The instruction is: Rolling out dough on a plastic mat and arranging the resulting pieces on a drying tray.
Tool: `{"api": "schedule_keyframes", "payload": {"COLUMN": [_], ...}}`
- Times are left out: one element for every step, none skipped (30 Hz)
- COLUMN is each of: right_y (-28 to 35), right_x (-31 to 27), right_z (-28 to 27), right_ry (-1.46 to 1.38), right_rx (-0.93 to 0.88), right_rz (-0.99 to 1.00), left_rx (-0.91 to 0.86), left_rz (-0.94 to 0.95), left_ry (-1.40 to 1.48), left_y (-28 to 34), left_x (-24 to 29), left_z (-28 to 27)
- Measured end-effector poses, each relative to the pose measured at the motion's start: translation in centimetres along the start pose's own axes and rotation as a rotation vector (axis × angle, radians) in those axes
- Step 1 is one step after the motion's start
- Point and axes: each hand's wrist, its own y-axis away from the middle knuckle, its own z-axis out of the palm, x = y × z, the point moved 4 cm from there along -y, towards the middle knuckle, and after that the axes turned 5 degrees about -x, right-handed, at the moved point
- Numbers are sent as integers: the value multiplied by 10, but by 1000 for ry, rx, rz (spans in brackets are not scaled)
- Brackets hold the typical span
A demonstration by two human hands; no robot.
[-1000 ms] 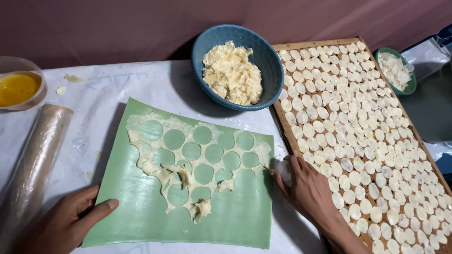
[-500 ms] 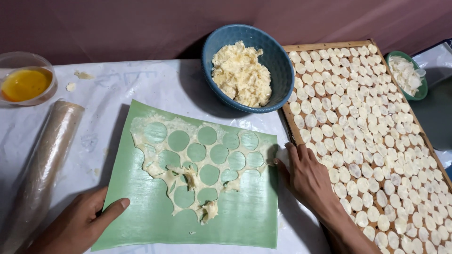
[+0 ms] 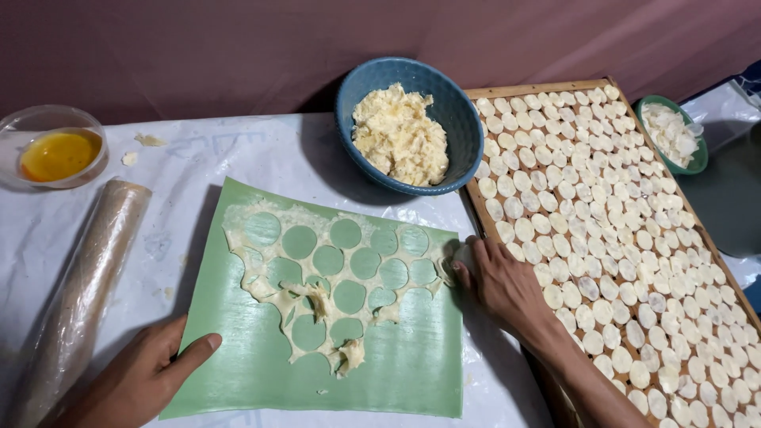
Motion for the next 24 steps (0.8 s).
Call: {"api": "schedule_keyframes", "payload": {"right_y": [-4, -8, -11, -13, -16, -19, -20, -22, -24, -25, -25, -25, -27, -30, -31, -31, -32, -33, -34, -35, -38, -41, -43, -46], "right_x": [-3, -4, -5, -10, -18, -26, -23, -21, -20, -23, -21, -20, -26, -33, -41, -47, -56, -65, -64, -60, -55, -56, -56, -55], "right_z": [1, 1, 1, 1, -3, -7, -8, -6, -6, -10, -14, -19, -19, -17, -15, -20, -25, -30, -33, -37, -43, -42, -40, -38], "right_ry": [3, -12, -30, -31, 3, 37, 36, -28, -90, -87, -65, -43, -40, -17, 1, -1, -46, -91, -93, -57, -13, -7, -16, -24], "right_rx": [1, 15, 27, 28, 83, 139, 143, 91, 40, 45, 78, 111, 112, 91, 71, 72, 48, 24, 30, 78, 125, 129, 148, 166], "right_rz": [-6, 24, 59, 58, -14, -86, -86, -119, -155, -160, -102, -44, -50, -84, -114, -114, -178, -243, -245, -170, -102, -112, -112, -113], "left_rx": [5, -9, -27, -26, -6, 13, 16, -3, -20, -13, 12, 38, 41, 24, 5, 7, 0, -7, -1, -7, -11, -2, 1, 6], "left_rz": [-1, 25, 51, 51, 74, 97, 100, 65, 31, 33, 59, 85, 83, 54, 24, 23, 5, -13, -12, 0, 11, 12, 67, 122], "left_ry": [5, -54, -118, -118, -73, -27, -29, -88, -143, -141, -203, -265, -260, -250, -248, -250, -237, -224, -227, -250, -262, -253, -200, -148], "left_y": [4, 7, 10, 8, 4, 1, 5, 9, 13, 10, 7, 3, 6, 8, 11, 15, 17, 20, 21, 21, 21, 18, 17, 15], "left_x": [7, 15, 25, 19, 14, 10, 17, 23, 27, 23, 19, 16, 20, 23, 28, 31, 36, 40, 40, 39, 38, 34, 31, 29], "left_z": [-2, -3, -5, -3, -2, -1, -2, -3, -3, -4, -3, -2, -3, -2, -4, -2, -2, -3, -3, -4, -2, -3, -3, -2]}}
